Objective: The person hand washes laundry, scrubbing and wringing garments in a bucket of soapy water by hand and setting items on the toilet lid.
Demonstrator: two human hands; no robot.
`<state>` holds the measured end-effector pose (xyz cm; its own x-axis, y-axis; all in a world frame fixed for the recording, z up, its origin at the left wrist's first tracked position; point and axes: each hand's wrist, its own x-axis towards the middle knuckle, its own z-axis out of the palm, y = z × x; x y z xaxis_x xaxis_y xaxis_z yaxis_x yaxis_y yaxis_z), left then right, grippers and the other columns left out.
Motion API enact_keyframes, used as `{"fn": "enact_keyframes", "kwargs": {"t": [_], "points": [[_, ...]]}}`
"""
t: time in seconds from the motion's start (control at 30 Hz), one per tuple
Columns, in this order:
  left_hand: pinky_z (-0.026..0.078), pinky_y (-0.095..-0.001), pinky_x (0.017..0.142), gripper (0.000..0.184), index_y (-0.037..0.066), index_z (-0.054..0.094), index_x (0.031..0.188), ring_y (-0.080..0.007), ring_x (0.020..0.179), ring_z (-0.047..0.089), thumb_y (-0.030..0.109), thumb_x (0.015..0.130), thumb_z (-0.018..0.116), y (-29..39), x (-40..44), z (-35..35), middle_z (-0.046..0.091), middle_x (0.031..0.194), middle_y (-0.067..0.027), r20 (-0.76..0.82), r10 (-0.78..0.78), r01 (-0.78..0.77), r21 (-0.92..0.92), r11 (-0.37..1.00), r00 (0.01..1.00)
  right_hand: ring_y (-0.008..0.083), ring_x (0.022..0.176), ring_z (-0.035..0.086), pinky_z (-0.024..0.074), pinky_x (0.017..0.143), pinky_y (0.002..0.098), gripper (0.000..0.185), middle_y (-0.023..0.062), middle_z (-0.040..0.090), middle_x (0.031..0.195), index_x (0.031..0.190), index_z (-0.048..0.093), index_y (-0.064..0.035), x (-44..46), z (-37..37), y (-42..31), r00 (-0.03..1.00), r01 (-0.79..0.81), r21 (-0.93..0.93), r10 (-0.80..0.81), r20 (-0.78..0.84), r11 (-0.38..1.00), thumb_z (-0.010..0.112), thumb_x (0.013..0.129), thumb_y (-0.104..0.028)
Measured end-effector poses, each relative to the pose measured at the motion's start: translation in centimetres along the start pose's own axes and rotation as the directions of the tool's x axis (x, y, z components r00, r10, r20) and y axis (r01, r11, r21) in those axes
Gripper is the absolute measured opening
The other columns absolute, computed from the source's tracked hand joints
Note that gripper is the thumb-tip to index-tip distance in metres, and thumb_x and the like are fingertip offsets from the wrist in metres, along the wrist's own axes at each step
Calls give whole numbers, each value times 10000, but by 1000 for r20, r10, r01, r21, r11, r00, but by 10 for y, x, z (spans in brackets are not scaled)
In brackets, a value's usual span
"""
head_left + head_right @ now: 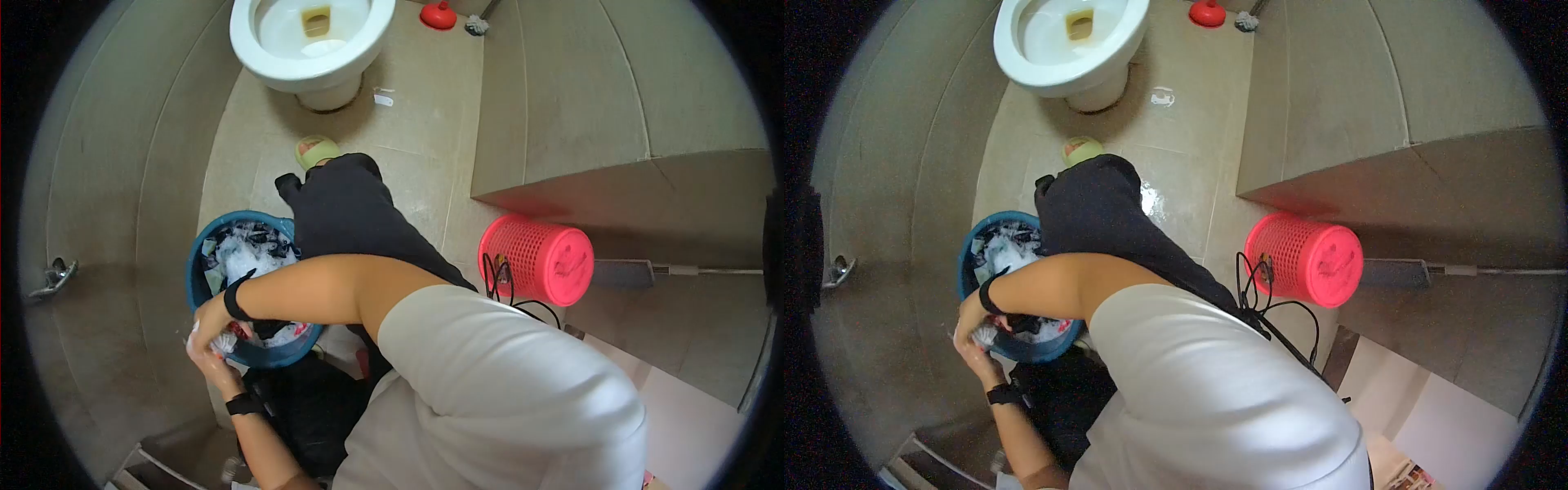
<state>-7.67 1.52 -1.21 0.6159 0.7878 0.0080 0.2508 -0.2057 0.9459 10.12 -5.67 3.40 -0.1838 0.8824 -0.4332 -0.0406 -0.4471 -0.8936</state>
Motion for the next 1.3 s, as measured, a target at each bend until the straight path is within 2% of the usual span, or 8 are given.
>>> {"fn": "enact_keyframes", "kwargs": {"t": [0.1, 0.2, 0.3, 0.57, 0.7, 0.83, 1.03, 1.3], "points": [[467, -320, 806, 500, -3, 422, 1214, -215, 980, 569, 380, 903, 500, 52, 13, 13, 542, 1108, -132, -55, -438, 405, -295, 865, 897, 285, 880, 632, 500, 705, 353, 687, 169, 649, 934, 1009, 634, -2, 19, 4, -2, 952, 279, -434, -305, 8, 857, 816, 482, -402], [487, -295, 734, 443, 18, 452, 1193, -212, 955, 589, 357, 911, 490, 77, 9, 28, 559, 1105, -110, 2, -383, 377, -185, 908, 924, 284, 844, 646, 487, 756, 372, 656, 158, 661, 894, 1019, 635, -2, 5, 2, -3, 949, 219, -688, -315, -14, 692, 791, 505, -379], [497, -297, 696, 458, 58, 473, 1221, -175, 916, 594, 352, 878, 552, 66, 14, 12, 570, 1109, -100, 43, -392, 385, -320, 866, 919, 273, 740, 659, 514, 638, 351, 492, 156, 672, 826, 824, 686, -14, -29, -5, -5, 884, 190, -407, -337, -326, 893, 783, 509, -380], [463, -284, 762, 240, 46, 464, 1058, -150, 865, 556, 168, 878, 565, 104, -5, 23, 545, 966, -78, 139, -82, 114, -240, 964, 987, 185, 494, 603, 511, 398, 313, 260, 105, 623, 677, 823, 617, 14, -59, -14, -1, 977, 208, 178, -197, -78, 962, 695, 705, -204], [449, -298, 861, 570, 44, 386, 1177, -173, 999, 533, 86, 723, 728, 113, -13, 24, 519, 1082, -91, 295, -141, 205, -201, 958, 945, 182, 594, 610, 516, 450, 313, 391, 96, 623, 771, 939, 592, -7, -63, -27, -3, 955, 232, -66, -241, -175, 970, 733, 659, -241], [433, -333, 926, 723, 31, 397, 1198, -193, 1069, 518, 45, 596, 797, 111, -7, 24, 524, 1137, -88, 343, -93, 88, 31, 996, 935, 198, 1052, 521, 467, 851, 324, 747, 136, 532, 1166, 1263, 405, 1, -63, -43, 16, 928, 339, -133, -354, -118, 931, 770, 676, -282], [414, -298, 892, 759, -27, 391, 1211, -184, 1030, 475, 147, 586, 784, 87, -13, 19, 486, 1111, -113, 232, -240, 304, -299, 905, 943, 107, 861, 573, 473, 738, 246, 430, 39, 617, 989, 1129, 553, -54, -80, -35, -11, 992, 100, -240, -78, 101, 966, 706, 758, -209], [416, -317, 877, 725, -11, 451, 1153, -235, 1031, 519, 251, 580, 810, 104, -19, 6, 535, 1110, -159, 127, 51, -68, 138, 988, 991, 214, 1001, 581, 466, 872, 336, 498, 105, 591, 1094, 1157, 484, 1, -70, -34, 10, 982, 172, 353, -187, 10, 920, 693, 710, -67]]}}
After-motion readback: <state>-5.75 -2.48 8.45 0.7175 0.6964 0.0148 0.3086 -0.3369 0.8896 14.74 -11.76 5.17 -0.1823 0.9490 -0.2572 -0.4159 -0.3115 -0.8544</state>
